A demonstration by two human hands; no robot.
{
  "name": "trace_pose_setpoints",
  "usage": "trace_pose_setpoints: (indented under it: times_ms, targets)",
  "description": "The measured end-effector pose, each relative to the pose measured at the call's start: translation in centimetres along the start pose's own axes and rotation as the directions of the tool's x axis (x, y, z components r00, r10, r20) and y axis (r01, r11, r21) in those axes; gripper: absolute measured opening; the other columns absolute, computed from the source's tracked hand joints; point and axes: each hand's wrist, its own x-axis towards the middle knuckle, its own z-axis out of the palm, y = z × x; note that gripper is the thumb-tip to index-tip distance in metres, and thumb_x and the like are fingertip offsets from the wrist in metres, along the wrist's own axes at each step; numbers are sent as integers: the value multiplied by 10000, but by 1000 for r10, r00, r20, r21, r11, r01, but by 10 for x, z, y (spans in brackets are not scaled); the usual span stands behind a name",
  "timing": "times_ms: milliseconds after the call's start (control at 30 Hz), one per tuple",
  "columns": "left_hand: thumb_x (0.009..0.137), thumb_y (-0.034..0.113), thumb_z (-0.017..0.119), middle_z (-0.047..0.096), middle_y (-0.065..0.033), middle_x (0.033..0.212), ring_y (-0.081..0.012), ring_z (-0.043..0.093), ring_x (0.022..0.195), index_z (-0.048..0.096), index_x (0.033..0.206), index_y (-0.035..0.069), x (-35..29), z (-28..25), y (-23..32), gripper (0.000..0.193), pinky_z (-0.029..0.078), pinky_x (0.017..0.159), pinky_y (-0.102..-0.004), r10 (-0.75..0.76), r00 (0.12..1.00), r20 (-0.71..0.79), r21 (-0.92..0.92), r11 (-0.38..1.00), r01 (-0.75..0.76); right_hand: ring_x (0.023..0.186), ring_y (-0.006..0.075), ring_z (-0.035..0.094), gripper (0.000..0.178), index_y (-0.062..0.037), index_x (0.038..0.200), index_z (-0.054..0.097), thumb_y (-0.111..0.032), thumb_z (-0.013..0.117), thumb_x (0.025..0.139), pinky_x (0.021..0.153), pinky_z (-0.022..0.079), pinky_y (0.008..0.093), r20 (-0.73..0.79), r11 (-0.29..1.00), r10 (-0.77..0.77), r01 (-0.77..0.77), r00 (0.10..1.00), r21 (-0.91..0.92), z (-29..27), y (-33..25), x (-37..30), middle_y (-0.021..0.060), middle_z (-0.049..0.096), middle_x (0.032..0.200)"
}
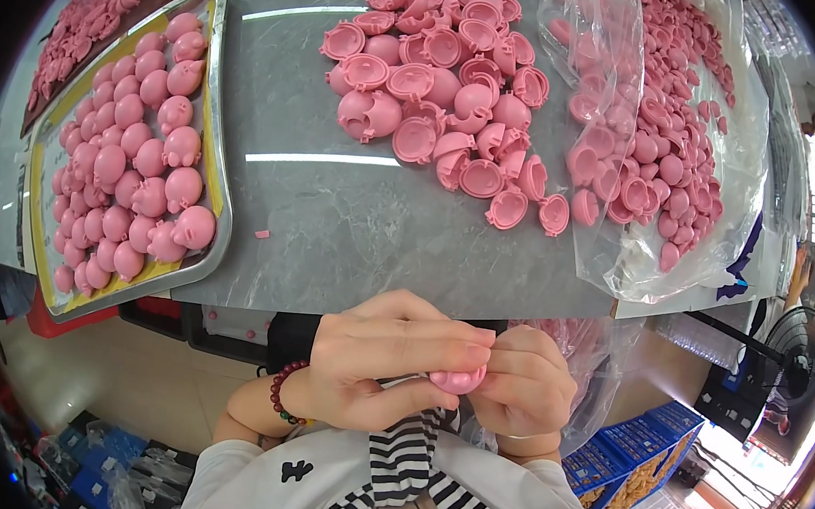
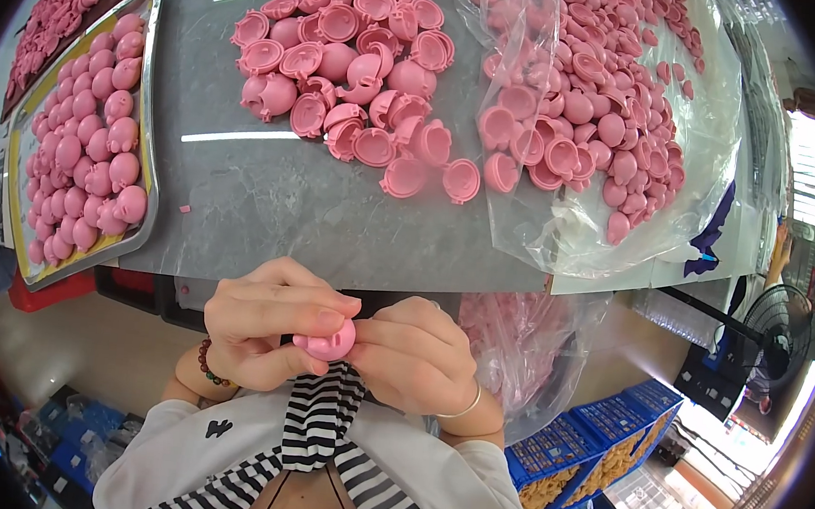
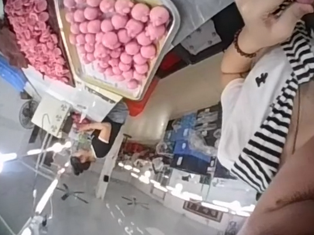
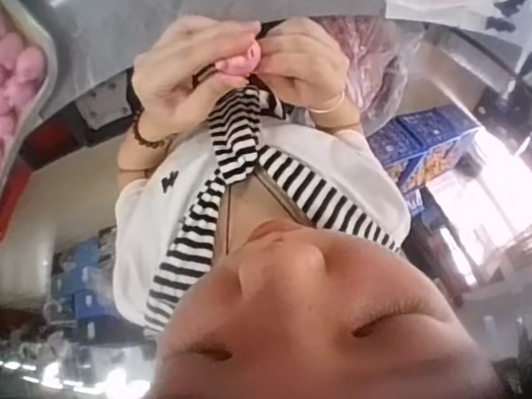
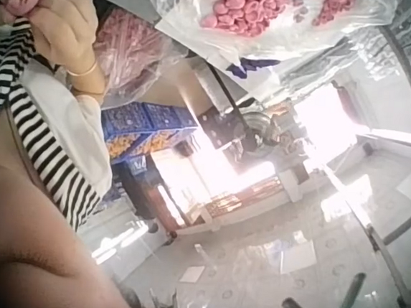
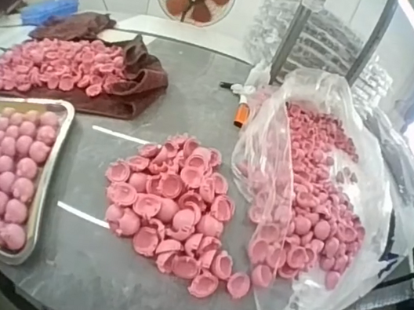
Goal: The worker applies glue to the edges of pink plastic shell halves and joins them together to form small spheres.
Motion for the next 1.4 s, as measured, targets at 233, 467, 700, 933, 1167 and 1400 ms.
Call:
trace_pose_setpoints:
  times_ms: [233,467,700,933,1167,1400]
  targets:
    - [639,125,725,636,-164,863,-215,577,760,631,893,-20,1,-1,1,307,468,655,-269,-44,999,4,-35,998,44,630,225,560,240,-13,814,577,52,645,593,508,457,276,-19,1000,-16,17,1000,12,0,1,1,108,602,780]
    - [679,261,716,495,-149,1122,-176,508,969,569,1012,-47,-8,-2,-13,478,419,808,-335,-253,965,65,-609,757,239,637,189,541,175,-24,775,577,-35,665,624,586,439,299,-237,950,-43,-34,970,-310,-36,7,-4,91,594,743]
    - [742,370,651,531,-136,944,-186,547,843,409,1157,8,-8,-2,-5,601,458,722,-311,-415,879,233,-860,335,386,904,217,484,428,53,1078,405,-114,633,756,762,407,306,-777,466,-389,-622,495,-630,-169,73,-36,133,503,1021]
    - [735,412,643,567,-131,811,-207,580,740,455,996,22,-2,-1,4,506,482,658,-322,-493,840,225,-857,309,411,967,182,493,488,34,1204,386,-227,554,827,818,389,291,-903,636,160,-741,399,-215,-224,117,-69,130,509,1115]
    - [708,374,681,573,-141,763,-233,578,721,489,959,-4,-7,-13,14,493,479,633,-326,-459,878,137,-777,500,383,798,137,536,275,43,933,552,-217,529,845,732,421,245,-892,484,148,-818,428,-312,-224,111,-63,80,592,877]
    - [665,-47,569,579,-119,938,-288,537,933,550,924,2,0,-94,27,265,403,823,-366,263,900,-348,879,426,216,841,275,555,356,86,1004,447,-233,366,868,778,437,354,-856,865,32,-444,517,-235,-135,58,-22,231,555,933]
